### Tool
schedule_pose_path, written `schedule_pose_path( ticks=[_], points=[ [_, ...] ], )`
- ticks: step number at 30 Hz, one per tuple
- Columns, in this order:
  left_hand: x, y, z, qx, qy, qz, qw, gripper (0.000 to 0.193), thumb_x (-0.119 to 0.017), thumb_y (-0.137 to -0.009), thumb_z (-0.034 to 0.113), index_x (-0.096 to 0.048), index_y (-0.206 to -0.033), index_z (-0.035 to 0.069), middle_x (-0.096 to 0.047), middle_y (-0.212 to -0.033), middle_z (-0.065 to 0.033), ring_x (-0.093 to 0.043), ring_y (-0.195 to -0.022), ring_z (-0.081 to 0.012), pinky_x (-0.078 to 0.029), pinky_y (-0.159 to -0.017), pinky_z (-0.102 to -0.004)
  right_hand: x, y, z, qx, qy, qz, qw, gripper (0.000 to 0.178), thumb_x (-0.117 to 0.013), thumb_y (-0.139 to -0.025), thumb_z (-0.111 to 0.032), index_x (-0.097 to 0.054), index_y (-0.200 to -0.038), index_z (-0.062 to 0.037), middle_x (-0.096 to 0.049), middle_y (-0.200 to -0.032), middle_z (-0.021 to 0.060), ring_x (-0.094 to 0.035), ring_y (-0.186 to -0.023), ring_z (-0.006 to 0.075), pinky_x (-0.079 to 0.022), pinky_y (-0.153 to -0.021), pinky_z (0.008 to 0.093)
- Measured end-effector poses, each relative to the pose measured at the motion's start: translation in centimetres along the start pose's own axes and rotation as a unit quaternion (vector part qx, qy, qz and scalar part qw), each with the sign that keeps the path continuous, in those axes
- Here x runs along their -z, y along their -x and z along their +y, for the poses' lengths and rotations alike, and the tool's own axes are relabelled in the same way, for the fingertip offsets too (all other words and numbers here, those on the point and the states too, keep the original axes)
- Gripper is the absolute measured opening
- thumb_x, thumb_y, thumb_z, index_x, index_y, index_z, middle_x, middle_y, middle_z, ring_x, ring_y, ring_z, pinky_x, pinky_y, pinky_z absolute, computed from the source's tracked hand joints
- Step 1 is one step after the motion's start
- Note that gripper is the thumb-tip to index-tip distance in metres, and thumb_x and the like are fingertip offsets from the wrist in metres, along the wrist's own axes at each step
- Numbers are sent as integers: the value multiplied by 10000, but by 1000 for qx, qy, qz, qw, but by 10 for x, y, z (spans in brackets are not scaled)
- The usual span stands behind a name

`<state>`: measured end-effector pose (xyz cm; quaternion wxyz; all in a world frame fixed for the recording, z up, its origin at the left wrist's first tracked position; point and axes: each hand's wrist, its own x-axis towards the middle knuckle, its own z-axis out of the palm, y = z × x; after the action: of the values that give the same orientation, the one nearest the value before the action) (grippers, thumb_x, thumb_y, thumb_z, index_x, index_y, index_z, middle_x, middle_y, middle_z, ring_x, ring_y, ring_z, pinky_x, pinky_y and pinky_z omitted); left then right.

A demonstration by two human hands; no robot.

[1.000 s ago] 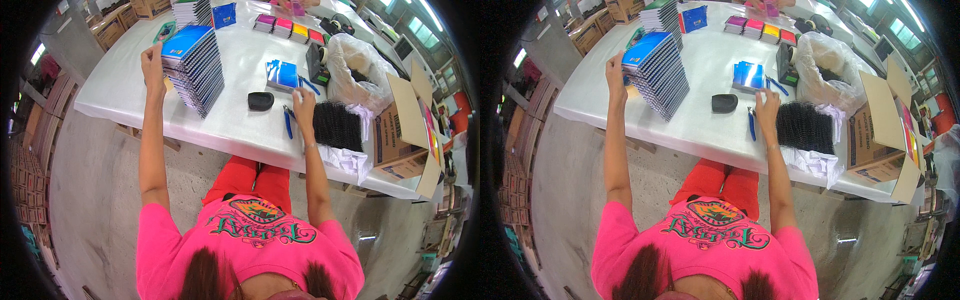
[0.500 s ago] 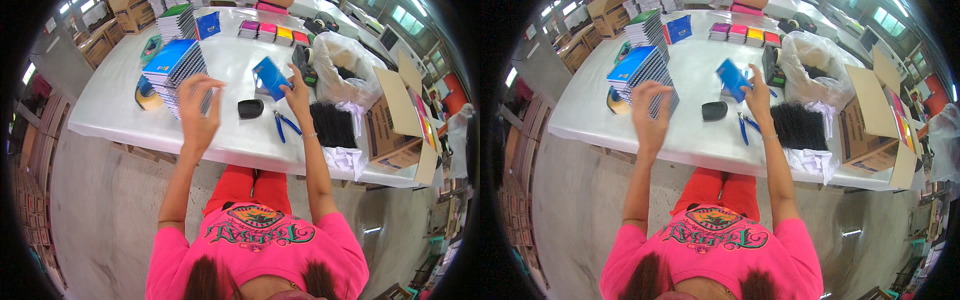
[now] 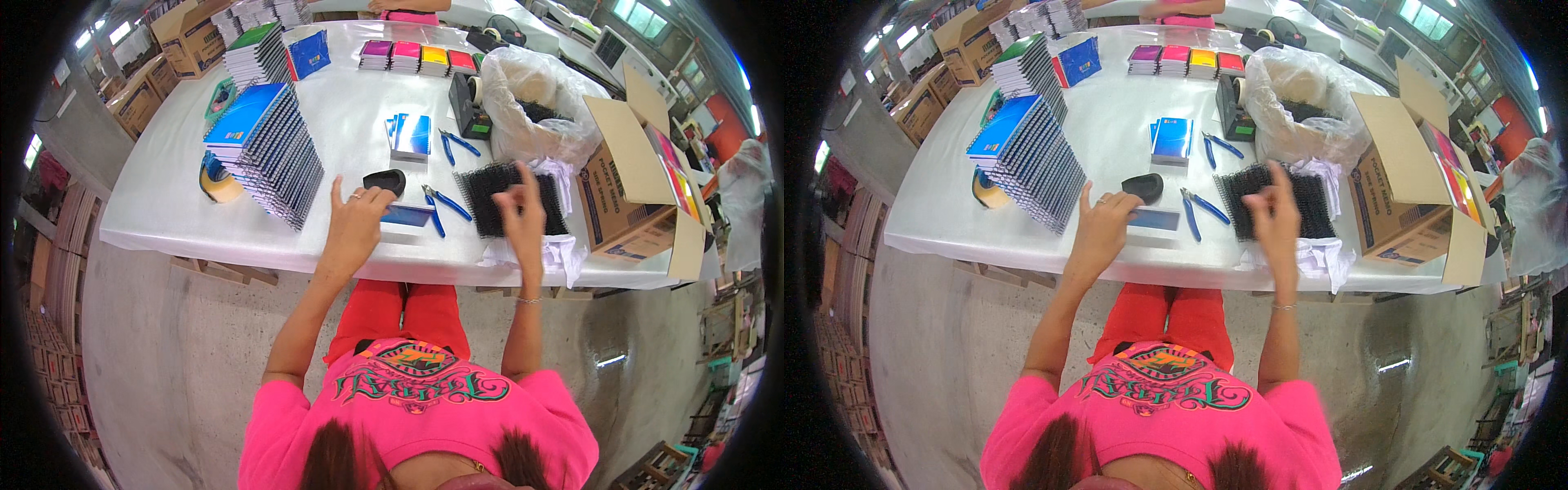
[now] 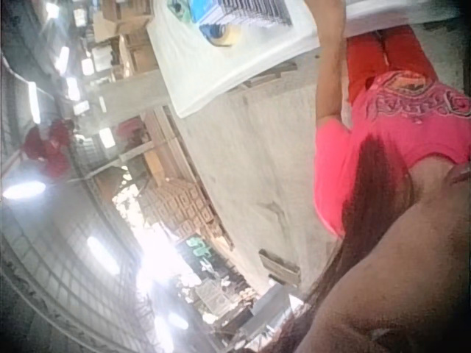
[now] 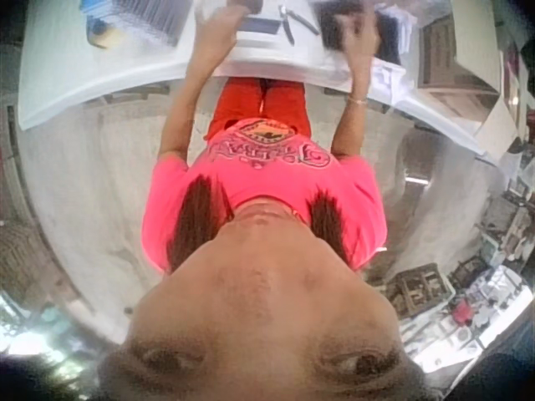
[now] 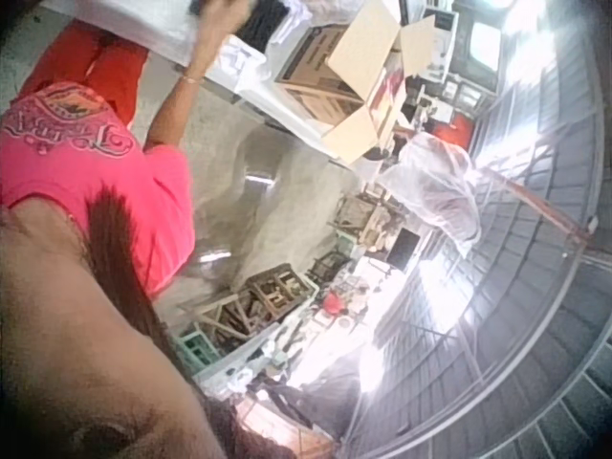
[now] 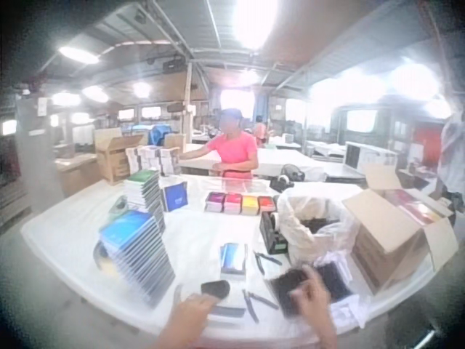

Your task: The person repeatedly picks up a blue notebook and a black spiral binding, inserts the spiral into the notebook, and uses pliers to secure it. The finished notebooks are stacked on the table. The person handles notebooks, spirals, and pliers throughout the clip.

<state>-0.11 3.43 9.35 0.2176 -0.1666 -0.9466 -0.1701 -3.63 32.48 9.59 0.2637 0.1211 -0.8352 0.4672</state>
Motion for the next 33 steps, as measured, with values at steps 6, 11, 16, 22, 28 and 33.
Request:
schedule_pose_path(
  ticks=[6, 11, 16, 22, 28, 33],
  points=[
    [-21, 18, -29, 36, -57, -32, 997, 260, -555, -842, -35, -584, -1063, 99, -600, -986, -45, -576, -1068, -262, -157, -1127, -674, 79, 29, 142, -151, 385, 70, 908, 516, -701, -878, -242, -533, -1330, -56, -559, -1181, 263, -548, -1040, 444, -427, -939, 517],
    [-32, 26, -27, 42, -44, -15, 998, 250, -596, -844, 62, -568, -1090, 100, -538, -1049, -60, -503, -1137, -277, -128, -1121, -703, 83, 28, 157, -98, 361, 34, 927, 386, -727, -843, -182, -599, -1188, -64, -592, -1119, 178, -562, -1020, 373, -429, -916, 487],
    [-34, 31, -16, 69, -24, 13, 997, 410, -703, -838, 374, -587, -1108, 88, -508, -1117, -79, -456, -1176, -290, -80, -1107, -718, 82, 23, 147, -129, 358, -2, 925, 348, -732, -828, -158, -594, -1127, -46, -601, -1145, 146, -557, -1069, 373, -426, -931, 469],
    [-61, 30, -5, 126, -24, 96, 987, 624, -767, -729, 583, -589, -1060, 85, -463, -1171, -74, -400, -1237, -295, -69, -1094, -732, 90, 19, 162, -157, 323, 16, 933, 352, -782, -782, -148, -634, -1080, -33, -637, -921, 131, -591, -905, 316, -451, -853, 431],
    [-68, 25, -1, 168, 5, 118, 979, 632, -796, -697, 593, -566, -978, 76, -447, -1172, -72, -400, -1224, -301, -158, -1074, -731, 88, 16, 164, -151, 268, 40, 951, 266, -777, -774, -95, -672, -993, 11, -642, -807, 114, -599, -736, 237, -490, -726, 368],
    [-64, 25, 2, 171, 13, 118, 978, 647, -807, -671, 605, -565, -962, 81, -450, -1162, -72, -405, -1214, -302, -185, -1066, -729, 86, 15, 160, -210, 236, 49, 947, 221, -748, -791, -77, -682, -990, -11, -677, -857, 124, -642, -810, 288, -491, -794, 391]
  ],
)
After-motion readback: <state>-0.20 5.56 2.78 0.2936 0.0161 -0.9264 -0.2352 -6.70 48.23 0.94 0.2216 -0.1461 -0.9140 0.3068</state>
